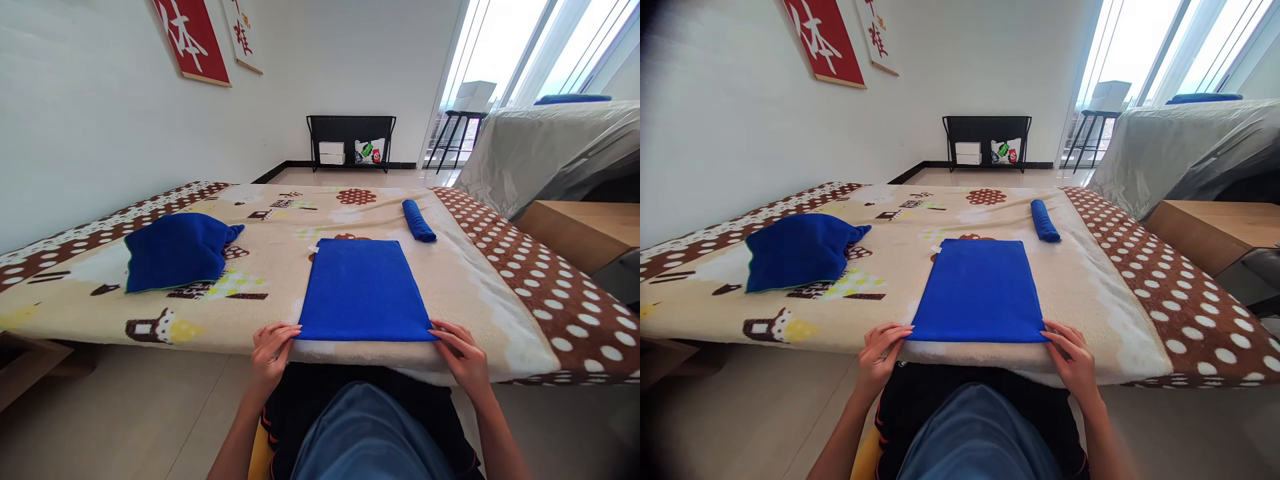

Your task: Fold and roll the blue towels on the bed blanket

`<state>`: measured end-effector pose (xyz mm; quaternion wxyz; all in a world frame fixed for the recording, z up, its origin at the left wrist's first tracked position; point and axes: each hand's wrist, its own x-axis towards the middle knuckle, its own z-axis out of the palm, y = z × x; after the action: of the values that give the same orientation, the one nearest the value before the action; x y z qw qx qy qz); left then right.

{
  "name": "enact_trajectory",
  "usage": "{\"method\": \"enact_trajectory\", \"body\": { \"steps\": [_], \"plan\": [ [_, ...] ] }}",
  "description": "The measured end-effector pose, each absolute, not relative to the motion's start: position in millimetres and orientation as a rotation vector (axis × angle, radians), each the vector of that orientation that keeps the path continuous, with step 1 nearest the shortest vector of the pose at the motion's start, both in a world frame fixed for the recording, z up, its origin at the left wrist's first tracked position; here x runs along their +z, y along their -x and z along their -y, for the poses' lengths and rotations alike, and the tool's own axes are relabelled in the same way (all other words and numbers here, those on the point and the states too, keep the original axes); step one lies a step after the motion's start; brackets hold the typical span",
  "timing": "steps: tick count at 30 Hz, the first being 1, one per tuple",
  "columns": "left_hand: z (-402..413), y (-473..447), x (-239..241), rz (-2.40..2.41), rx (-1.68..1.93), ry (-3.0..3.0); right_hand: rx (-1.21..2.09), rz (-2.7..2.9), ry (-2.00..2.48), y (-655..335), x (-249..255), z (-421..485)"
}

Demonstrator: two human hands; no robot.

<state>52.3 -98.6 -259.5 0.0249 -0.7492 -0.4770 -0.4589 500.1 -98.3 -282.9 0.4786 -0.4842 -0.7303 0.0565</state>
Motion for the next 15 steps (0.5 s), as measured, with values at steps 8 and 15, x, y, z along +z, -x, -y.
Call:
{"method": "enact_trajectory", "body": {
  "steps": [8, 15],
  "plan": [
    [103.7, -48.0, -247.6, 1.482, -1.392, 2.438, 0.242, 1.816, 1.201, -501.9, -273.0, 107.4],
    [105.5, -44.7, -246.5, 1.571, -1.379, 2.536, 0.327, 1.833, 1.201, -500.8, -266.7, 104.0]
  ]
}}
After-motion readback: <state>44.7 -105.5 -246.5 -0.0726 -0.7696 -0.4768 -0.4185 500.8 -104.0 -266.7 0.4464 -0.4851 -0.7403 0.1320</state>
